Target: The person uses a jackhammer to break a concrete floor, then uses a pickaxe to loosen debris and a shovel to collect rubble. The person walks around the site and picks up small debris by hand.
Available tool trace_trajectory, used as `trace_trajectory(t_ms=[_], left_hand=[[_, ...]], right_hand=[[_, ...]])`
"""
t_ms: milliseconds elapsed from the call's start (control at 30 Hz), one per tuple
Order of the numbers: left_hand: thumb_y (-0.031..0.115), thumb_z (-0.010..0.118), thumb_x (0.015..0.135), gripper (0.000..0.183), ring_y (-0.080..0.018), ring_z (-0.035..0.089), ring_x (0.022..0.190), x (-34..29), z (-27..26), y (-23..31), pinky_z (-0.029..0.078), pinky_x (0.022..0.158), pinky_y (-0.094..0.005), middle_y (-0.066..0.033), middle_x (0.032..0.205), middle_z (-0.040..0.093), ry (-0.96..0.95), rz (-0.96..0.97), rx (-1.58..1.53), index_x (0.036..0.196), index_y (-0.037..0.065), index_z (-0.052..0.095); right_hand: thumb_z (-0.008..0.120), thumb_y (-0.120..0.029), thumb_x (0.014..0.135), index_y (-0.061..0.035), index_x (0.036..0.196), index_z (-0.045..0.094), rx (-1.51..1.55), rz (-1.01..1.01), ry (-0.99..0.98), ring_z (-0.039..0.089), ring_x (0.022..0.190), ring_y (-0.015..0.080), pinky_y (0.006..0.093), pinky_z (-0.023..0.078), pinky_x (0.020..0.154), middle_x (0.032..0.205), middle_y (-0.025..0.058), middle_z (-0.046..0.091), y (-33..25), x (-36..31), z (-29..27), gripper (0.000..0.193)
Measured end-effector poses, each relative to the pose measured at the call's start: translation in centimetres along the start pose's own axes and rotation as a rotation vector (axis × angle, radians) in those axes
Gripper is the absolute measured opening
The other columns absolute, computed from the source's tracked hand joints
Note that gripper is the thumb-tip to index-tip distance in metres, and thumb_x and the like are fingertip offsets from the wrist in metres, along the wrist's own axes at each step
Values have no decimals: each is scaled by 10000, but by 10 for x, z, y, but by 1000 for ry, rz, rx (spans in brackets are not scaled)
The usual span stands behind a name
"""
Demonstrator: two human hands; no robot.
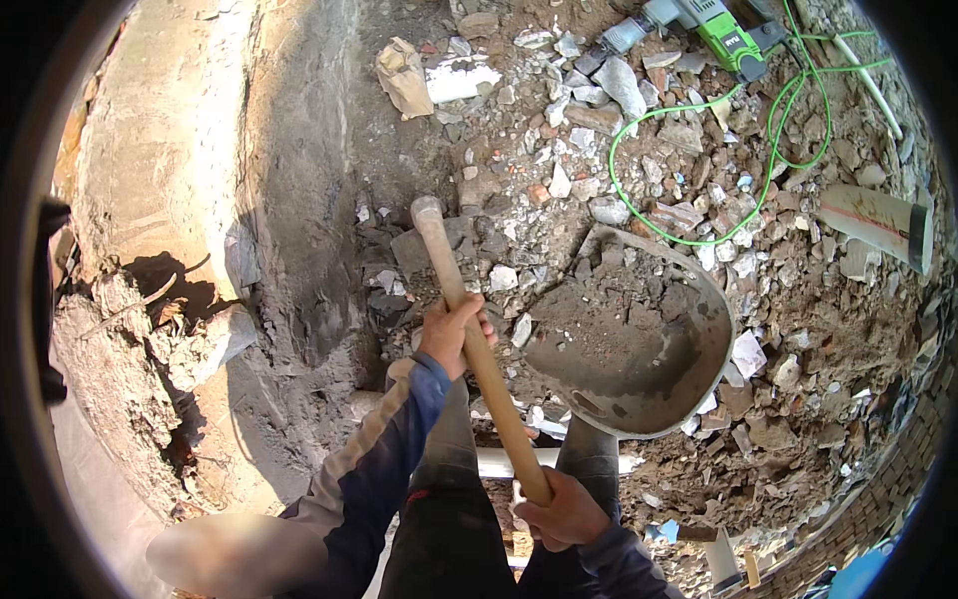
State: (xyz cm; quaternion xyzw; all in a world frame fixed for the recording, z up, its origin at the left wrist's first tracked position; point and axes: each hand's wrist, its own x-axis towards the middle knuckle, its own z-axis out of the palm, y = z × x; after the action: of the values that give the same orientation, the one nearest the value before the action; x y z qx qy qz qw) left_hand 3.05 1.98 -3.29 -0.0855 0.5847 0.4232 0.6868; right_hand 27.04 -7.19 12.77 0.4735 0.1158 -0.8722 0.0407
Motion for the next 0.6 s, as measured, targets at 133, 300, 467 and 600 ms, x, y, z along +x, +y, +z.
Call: trace_trajectory(t_ms=[133, 300, 467, 600], left_hand=[[125, 688, 891, 256, -188, 633, 665, -91, 65, -36, 568, 617, -379, -65, 817, 563, -91, -109, -30, 1012, 62, 472], [100, 673, 902, 287, -148, 605, 606, -92, 56, 1, 548, 566, -336, -65, 822, 564, -87, 37, 29, 1048, 25, 437], [77, 639, 898, 464, -110, 565, 524, 41, -17, 126, 480, 399, -264, -83, 782, 557, 13, 652, 439, 1239, -16, 338], [167, 632, 898, 400, -288, 648, 628, 136, -90, 190, 550, 561, -403, -194, 864, 627, 465, 786, 1229, 1156, -1, 377]], right_hand=[[729, -189, 799, -50, 1157, 533, -553, 237, 332, 643, 780, 246, 380, 525, 663, 881, 131, 642, 54, -117, -30, 432], [740, -186, 774, -5, 1028, 565, -855, 36, 533, 635, 613, 218, 370, 514, 585, 698, 111, 621, 82, -70, -7, 358], [719, -236, 834, -20, 1057, 571, -487, -338, 461, 678, 720, 318, 404, 526, 651, 807, 189, 655, -6, 194, 75, 344], [702, -206, 862, -3, 972, 535, -43, -443, 195, 574, 574, 153, 341, 452, 514, 727, 54, 581, -60, 367, 142, 285]])
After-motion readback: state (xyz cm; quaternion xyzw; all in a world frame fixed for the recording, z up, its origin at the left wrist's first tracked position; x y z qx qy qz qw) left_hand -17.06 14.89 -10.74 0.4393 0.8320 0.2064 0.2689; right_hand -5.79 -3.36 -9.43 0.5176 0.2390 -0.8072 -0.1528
